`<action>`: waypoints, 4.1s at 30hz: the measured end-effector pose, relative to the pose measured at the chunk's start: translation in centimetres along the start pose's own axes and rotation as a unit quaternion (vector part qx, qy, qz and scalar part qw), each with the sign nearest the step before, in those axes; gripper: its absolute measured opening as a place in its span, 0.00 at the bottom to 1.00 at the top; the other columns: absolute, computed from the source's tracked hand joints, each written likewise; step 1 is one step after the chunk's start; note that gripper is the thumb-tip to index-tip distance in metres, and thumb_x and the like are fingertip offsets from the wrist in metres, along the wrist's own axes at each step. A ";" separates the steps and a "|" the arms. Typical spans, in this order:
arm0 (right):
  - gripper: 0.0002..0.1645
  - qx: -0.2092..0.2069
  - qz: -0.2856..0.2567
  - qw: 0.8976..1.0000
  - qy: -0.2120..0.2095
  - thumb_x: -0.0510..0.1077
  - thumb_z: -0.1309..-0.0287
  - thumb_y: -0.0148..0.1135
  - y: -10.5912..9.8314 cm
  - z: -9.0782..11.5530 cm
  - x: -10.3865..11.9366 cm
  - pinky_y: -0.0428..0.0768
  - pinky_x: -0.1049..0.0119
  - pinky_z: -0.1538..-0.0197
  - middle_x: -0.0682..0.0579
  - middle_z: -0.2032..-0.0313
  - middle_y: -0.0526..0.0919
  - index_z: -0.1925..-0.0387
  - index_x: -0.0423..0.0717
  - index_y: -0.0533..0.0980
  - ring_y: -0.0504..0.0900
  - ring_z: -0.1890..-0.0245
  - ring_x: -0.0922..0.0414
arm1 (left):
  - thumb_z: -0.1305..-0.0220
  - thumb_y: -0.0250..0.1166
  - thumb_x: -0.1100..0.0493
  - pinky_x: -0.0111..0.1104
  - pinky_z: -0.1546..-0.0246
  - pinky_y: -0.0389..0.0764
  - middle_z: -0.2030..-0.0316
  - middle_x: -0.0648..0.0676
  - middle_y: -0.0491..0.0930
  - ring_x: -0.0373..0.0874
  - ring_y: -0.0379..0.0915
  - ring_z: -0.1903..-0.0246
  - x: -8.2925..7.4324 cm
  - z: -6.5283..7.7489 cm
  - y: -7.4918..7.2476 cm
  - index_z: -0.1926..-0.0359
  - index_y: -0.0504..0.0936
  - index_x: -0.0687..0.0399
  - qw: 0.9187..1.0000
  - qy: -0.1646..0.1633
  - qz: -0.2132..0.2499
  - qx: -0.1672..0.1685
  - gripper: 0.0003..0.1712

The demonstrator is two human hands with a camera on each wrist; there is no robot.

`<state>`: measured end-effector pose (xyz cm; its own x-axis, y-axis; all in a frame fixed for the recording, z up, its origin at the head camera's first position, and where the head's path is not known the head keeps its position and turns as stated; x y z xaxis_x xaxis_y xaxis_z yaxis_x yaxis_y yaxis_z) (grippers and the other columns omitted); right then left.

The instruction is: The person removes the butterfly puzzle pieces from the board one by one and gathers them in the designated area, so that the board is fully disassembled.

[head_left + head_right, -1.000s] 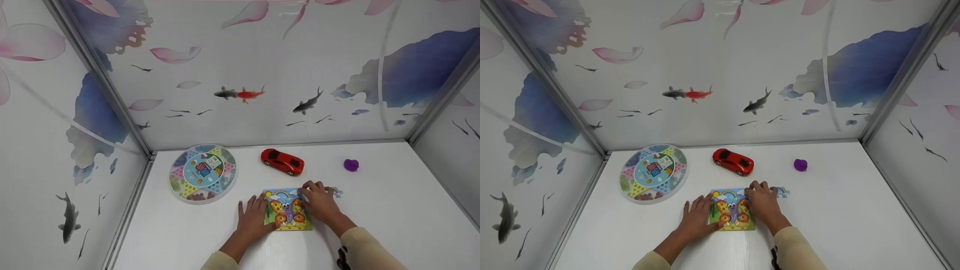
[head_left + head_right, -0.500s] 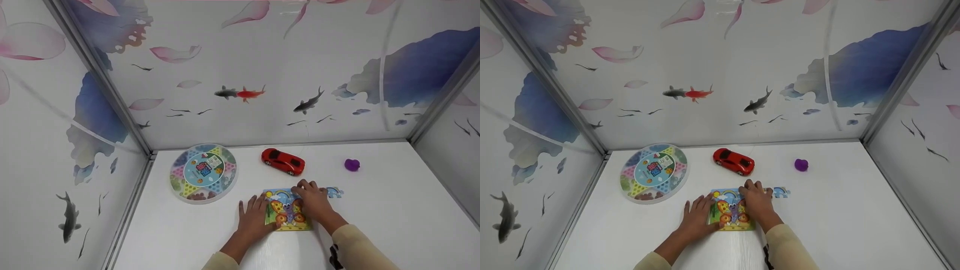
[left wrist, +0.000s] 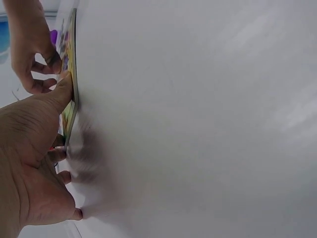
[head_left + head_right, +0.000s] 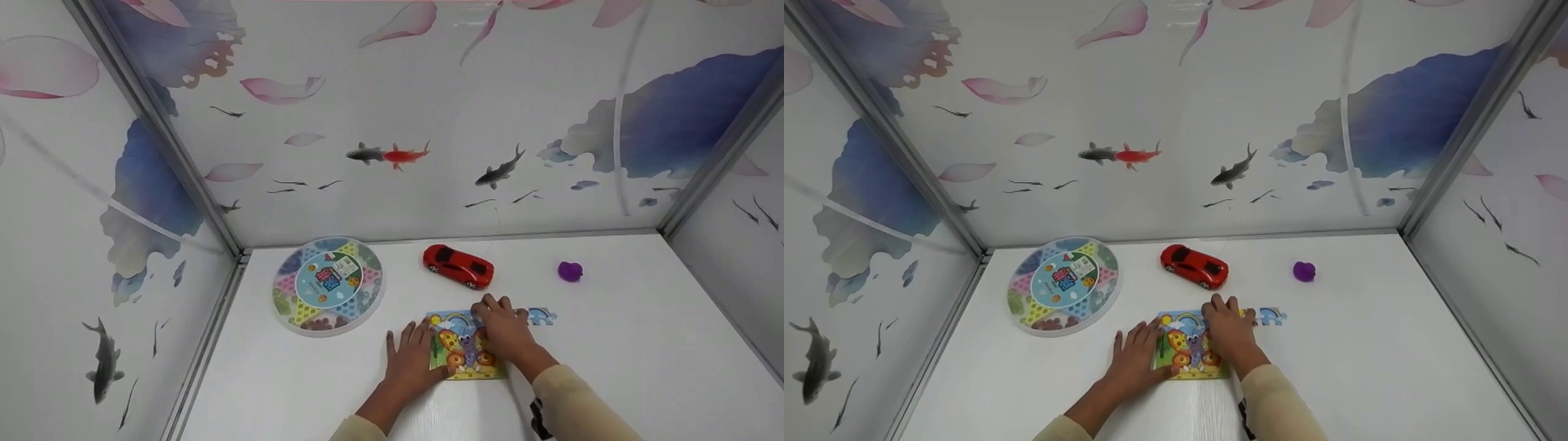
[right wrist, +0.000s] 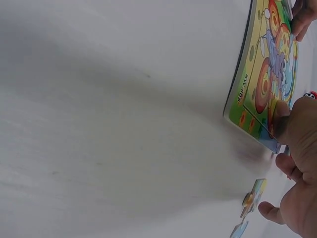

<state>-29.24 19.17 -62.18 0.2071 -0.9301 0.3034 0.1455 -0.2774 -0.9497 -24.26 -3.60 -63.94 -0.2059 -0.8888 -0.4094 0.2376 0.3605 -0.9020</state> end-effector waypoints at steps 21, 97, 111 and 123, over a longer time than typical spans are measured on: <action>0.30 -0.012 0.012 1.000 -0.016 0.41 0.32 0.77 -0.1 -0.1 0.1 0.72 0.20 0.32 0.48 0.39 0.77 0.33 0.55 0.75 0.70 0.38 0.42 | 0.34 0.74 0.28 0.71 0.15 0.48 0.13 0.50 0.59 0.55 0.52 0.13 -0.3 0.2 -0.1 0.17 0.67 0.47 1.000 -0.012 0.005 0.003 0.54; 0.34 -0.022 0.026 0.994 -0.099 0.42 0.34 0.79 -1.7 1.5 -2.0 0.79 0.31 0.28 0.45 0.33 0.77 0.28 0.52 0.80 0.74 0.30 0.42 | 0.35 0.76 0.29 0.71 0.15 0.49 0.13 0.50 0.61 0.55 0.54 0.14 -0.4 0.0 -0.2 0.19 0.70 0.47 1.000 -0.014 -0.006 -0.004 0.52; 0.30 -0.073 0.048 0.993 -0.084 0.42 0.32 0.77 -3.1 2.5 -5.5 0.81 0.29 0.34 0.42 0.36 0.80 0.31 0.49 0.80 0.75 0.33 0.38 | 0.35 0.76 0.30 0.72 0.16 0.50 0.14 0.52 0.61 0.57 0.54 0.14 -0.2 0.2 -0.2 0.20 0.71 0.49 1.000 -0.009 0.003 -0.007 0.52; 0.31 -0.077 0.033 0.996 -0.044 0.39 0.31 0.76 -4.0 3.5 -9.1 0.82 0.28 0.39 0.39 0.35 0.79 0.29 0.46 0.79 0.76 0.35 0.35 | 0.34 0.75 0.29 0.71 0.15 0.48 0.13 0.51 0.60 0.56 0.52 0.13 -0.3 0.1 -0.3 0.17 0.68 0.47 1.000 -0.016 0.009 0.008 0.54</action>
<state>-28.27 29.56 -60.87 0.2962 -0.9247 0.2390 -0.0199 -0.2562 -0.9664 -24.17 -3.43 -63.51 -0.1706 -0.8908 -0.4212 0.2571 0.3724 -0.8917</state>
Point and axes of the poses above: each hand's wrist, its own z-axis away from the middle knuckle, its own y-axis out of the palm, x = y × z, the point moved 1 cm from there along -z, towards the middle knuckle
